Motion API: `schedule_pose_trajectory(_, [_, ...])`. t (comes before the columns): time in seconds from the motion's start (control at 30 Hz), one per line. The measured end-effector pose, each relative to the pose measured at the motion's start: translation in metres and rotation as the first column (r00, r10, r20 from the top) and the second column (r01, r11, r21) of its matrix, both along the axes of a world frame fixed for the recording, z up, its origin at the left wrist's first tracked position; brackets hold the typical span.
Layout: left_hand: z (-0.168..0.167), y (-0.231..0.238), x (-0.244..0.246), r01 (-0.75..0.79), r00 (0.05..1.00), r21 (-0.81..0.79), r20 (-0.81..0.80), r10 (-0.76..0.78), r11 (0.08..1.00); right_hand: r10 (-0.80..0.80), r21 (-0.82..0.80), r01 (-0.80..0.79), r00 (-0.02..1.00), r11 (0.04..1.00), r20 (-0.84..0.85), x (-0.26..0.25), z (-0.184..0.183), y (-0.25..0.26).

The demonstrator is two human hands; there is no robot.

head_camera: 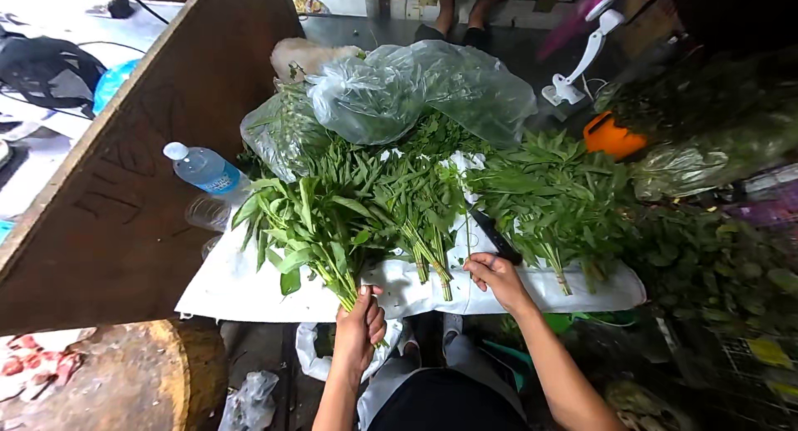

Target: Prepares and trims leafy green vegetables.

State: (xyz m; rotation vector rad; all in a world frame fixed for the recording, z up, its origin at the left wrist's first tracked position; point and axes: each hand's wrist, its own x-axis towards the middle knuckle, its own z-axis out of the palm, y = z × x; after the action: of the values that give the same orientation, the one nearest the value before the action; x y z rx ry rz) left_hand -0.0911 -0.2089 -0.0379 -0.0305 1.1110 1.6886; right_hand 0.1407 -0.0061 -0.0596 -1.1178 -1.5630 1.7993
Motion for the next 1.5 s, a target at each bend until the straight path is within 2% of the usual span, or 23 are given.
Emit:
schedule_pose_trajectory(0.13, [0.011, -0.006, -0.01, -0.019, 0.999, 0.01, -0.046, 0.019, 1.0, 0.081, -0.019, -0.081, 0.997, 0.997, -0.001, -0.005, 0.002, -0.012])
schedule_pose_trajectory(0.23, [0.028, -0.027, -0.027, -0.08, 0.986, -0.027, -0.15, 0.075, 0.996, 0.269, -0.056, -0.266, 0.96, 0.962, 0.075, -0.004, 0.004, -0.029])
schedule_pose_trajectory(0.3, [0.04, -0.051, -0.042, -0.141, 0.963, -0.027, -0.233, 0.131, 0.99, 0.5, -0.117, -0.486, 0.845, 0.866, 0.191, 0.0, 0.003, -0.039])
schedule_pose_trajectory(0.37, [0.046, -0.076, -0.053, -0.182, 0.937, 0.015, -0.3, 0.178, 0.983, 0.685, -0.2, -0.657, 0.675, 0.727, 0.275, 0.006, -0.006, -0.05])
schedule_pose_trajectory(0.43, [0.048, -0.098, -0.058, -0.201, 0.916, 0.066, -0.342, 0.211, 0.977, 0.771, -0.232, -0.742, 0.555, 0.629, 0.312, 0.003, -0.023, -0.064])
schedule_pose_trajectory(0.5, [0.048, -0.11, -0.057, -0.21, 0.903, 0.088, -0.365, 0.227, 0.974, 0.803, -0.206, -0.794, 0.491, 0.572, 0.339, -0.016, -0.03, -0.079])
schedule_pose_trajectory(0.53, [0.046, -0.113, -0.054, -0.223, 0.9, 0.082, -0.366, 0.238, 0.971, 0.795, -0.173, -0.801, 0.493, 0.574, 0.354, -0.028, -0.028, -0.084])
schedule_pose_trajectory(0.57, [0.045, -0.115, -0.051, -0.235, 0.901, 0.063, -0.361, 0.242, 0.97, 0.755, -0.129, -0.774, 0.544, 0.62, 0.366, -0.039, -0.023, -0.087])
schedule_pose_trajectory(0.6, [0.043, -0.117, -0.047, -0.244, 0.905, 0.039, -0.351, 0.242, 0.969, 0.673, -0.077, -0.702, 0.636, 0.708, 0.378, -0.049, -0.015, -0.087])
schedule_pose_trajectory(0.67, [0.039, -0.116, -0.04, -0.25, 0.917, 0.012, -0.317, 0.241, 0.968, 0.393, 0.093, -0.468, 0.821, 0.879, 0.414, -0.064, -0.003, -0.076])
schedule_pose_trajectory(0.7, [0.037, -0.113, -0.036, -0.251, 0.924, 0.008, -0.295, 0.242, 0.968, 0.241, 0.208, -0.363, 0.86, 0.908, 0.449, -0.07, -0.002, -0.065])
schedule_pose_trajectory(0.77, [0.032, -0.106, -0.03, -0.236, 0.94, 0.006, -0.251, 0.23, 0.972, 0.045, 0.348, -0.296, 0.816, 0.89, 0.576, -0.08, -0.01, -0.039])
schedule_pose_trajectory(0.83, [0.028, -0.098, -0.025, -0.224, 0.951, -0.007, -0.221, 0.217, 0.975, 0.046, 0.301, -0.362, 0.703, 0.882, 0.71, -0.088, -0.021, -0.018])
schedule_pose_trajectory(0.9, [0.026, -0.092, -0.024, -0.208, 0.958, -0.02, -0.204, 0.2, 0.978, 0.12, 0.21, -0.417, 0.64, 0.884, 0.759, -0.095, -0.024, -0.004])
schedule_pose_trajectory(0.97, [0.025, -0.086, -0.023, -0.182, 0.966, -0.024, -0.191, 0.174, 0.983, 0.202, 0.129, -0.388, 0.703, 0.913, 0.681, -0.093, -0.013, 0.007])
schedule_pose_trajectory(1.03, [0.026, -0.082, -0.023, -0.162, 0.968, -0.016, -0.197, 0.156, 0.987, 0.245, 0.016, -0.278, 0.872, 0.96, 0.424, -0.084, -0.004, 0.012])
schedule_pose_trajectory(1.1, [0.028, -0.079, -0.026, -0.155, 0.967, 0.004, -0.202, 0.152, 0.988, 0.189, -0.088, -0.179, 0.974, 0.98, 0.122, -0.073, 0.006, 0.01])
schedule_pose_trajectory(1.17, [0.032, -0.075, -0.027, -0.169, 0.964, 0.02, -0.203, 0.169, 0.985, 0.166, -0.19, -0.178, 0.983, 0.965, -0.076, -0.057, 0.023, 0.009])
schedule_pose_trajectory(1.23, [0.035, -0.072, -0.031, -0.191, 0.961, 0.037, -0.198, 0.195, 0.981, 0.148, -0.226, -0.191, 0.97, 0.955, -0.193, -0.038, 0.035, 0.006])
schedule_pose_trajectory(1.37, [0.035, -0.071, -0.04, -0.231, 0.952, 0.055, -0.191, 0.237, 0.971, 0.132, -0.293, -0.287, 0.883, 0.912, -0.451, 0.003, 0.046, 0.007])
schedule_pose_trajectory(1.43, [0.033, -0.071, -0.043, -0.239, 0.951, 0.045, -0.192, 0.244, 0.97, 0.145, -0.316, -0.34, 0.849, 0.886, -0.508, 0.016, 0.045, 0.01])
schedule_pose_trajectory(1.5, [0.031, -0.069, -0.045, -0.238, 0.952, 0.037, -0.191, 0.24, 0.971, 0.164, -0.311, -0.351, 0.853, 0.883, -0.496, 0.023, 0.041, 0.011])
